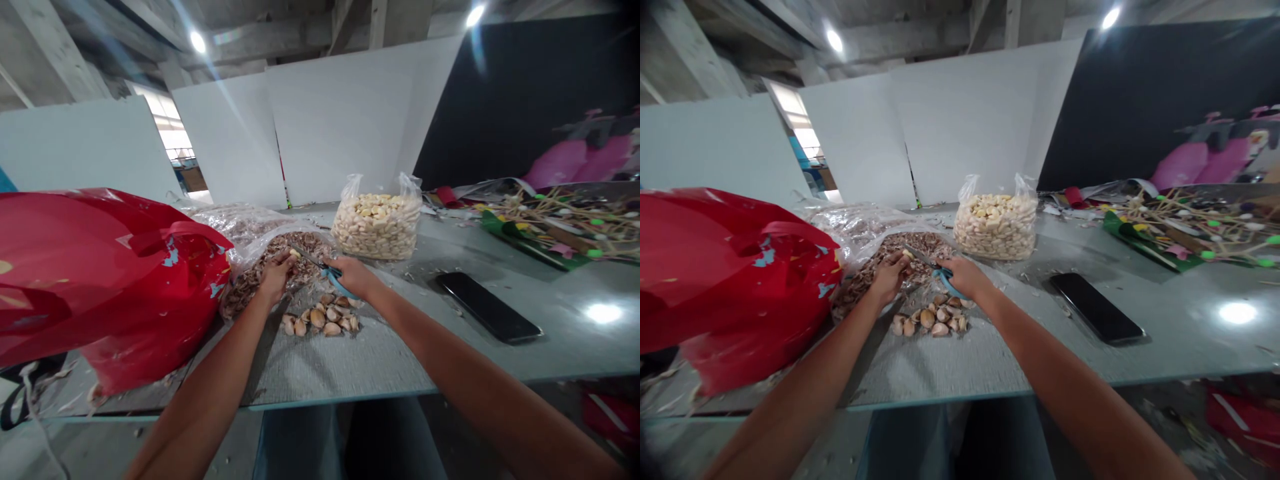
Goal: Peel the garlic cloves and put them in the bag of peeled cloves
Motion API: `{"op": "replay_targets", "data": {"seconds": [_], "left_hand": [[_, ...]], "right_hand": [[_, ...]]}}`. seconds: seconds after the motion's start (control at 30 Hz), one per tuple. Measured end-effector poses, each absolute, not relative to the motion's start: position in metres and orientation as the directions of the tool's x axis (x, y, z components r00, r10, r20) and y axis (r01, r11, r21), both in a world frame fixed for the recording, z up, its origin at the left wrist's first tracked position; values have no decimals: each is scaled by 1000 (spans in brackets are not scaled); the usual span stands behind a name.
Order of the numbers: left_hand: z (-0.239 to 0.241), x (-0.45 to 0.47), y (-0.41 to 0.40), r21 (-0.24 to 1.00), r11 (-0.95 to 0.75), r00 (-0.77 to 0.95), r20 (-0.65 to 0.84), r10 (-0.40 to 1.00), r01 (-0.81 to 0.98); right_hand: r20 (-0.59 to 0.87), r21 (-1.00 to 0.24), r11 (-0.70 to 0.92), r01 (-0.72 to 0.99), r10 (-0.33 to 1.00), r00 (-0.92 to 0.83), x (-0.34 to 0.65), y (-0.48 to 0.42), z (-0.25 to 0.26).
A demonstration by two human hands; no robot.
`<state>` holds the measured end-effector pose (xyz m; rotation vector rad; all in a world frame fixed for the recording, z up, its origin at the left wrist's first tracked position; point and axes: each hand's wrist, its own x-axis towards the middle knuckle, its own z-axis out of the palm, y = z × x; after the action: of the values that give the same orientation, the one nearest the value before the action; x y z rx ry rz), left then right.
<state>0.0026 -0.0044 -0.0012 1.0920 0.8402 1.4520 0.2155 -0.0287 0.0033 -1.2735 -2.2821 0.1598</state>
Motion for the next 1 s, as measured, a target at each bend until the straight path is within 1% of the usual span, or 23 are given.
{"op": "replay_targets", "data": {"seconds": [0.13, 0.27, 0.33, 0.43, 0.5, 0.6, 0.7, 0.8, 0.87, 1.0], "left_hand": [[3, 2, -5, 922, -125, 17, 141, 990, -368], [4, 0, -5, 896, -146, 34, 176, 984, -419], [5, -1, -6, 894, -143, 54, 183, 982, -424], [7, 0, -9, 898, -137, 69, 181, 981, -418], [9, 0, -11, 901, -141, 55, 179, 982, -411], [9, 1, -12, 899, -151, 42, 184, 982, -411], [8, 1, -11, 898, -137, 58, 177, 982, -418], [6, 0, -10, 897, -122, 55, 160, 986, -425], [5, 0, -9, 897, -119, 56, 158, 986, -426], [4, -1, -9, 901, -122, 68, 164, 984, -417]], "right_hand": [[438, -424, 547, 721, 821, -365, 219, -23, 0], [534, -537, 560, 632, 805, -260, 223, -20, -4], [538, -577, 563, 592, 807, -243, 224, -21, -4], [504, -614, 555, 561, 823, -262, 224, -24, -3], [487, -602, 559, 571, 823, -293, 223, -26, -2], [519, -524, 592, 613, 792, -321, 221, -27, -1], [550, -449, 585, 675, 777, -307, 220, -26, -1], [548, -401, 559, 725, 781, -300, 220, -28, 1], [540, -386, 557, 735, 783, -309, 220, -30, 3], [517, -401, 550, 733, 796, -314, 219, -33, 5]]}}
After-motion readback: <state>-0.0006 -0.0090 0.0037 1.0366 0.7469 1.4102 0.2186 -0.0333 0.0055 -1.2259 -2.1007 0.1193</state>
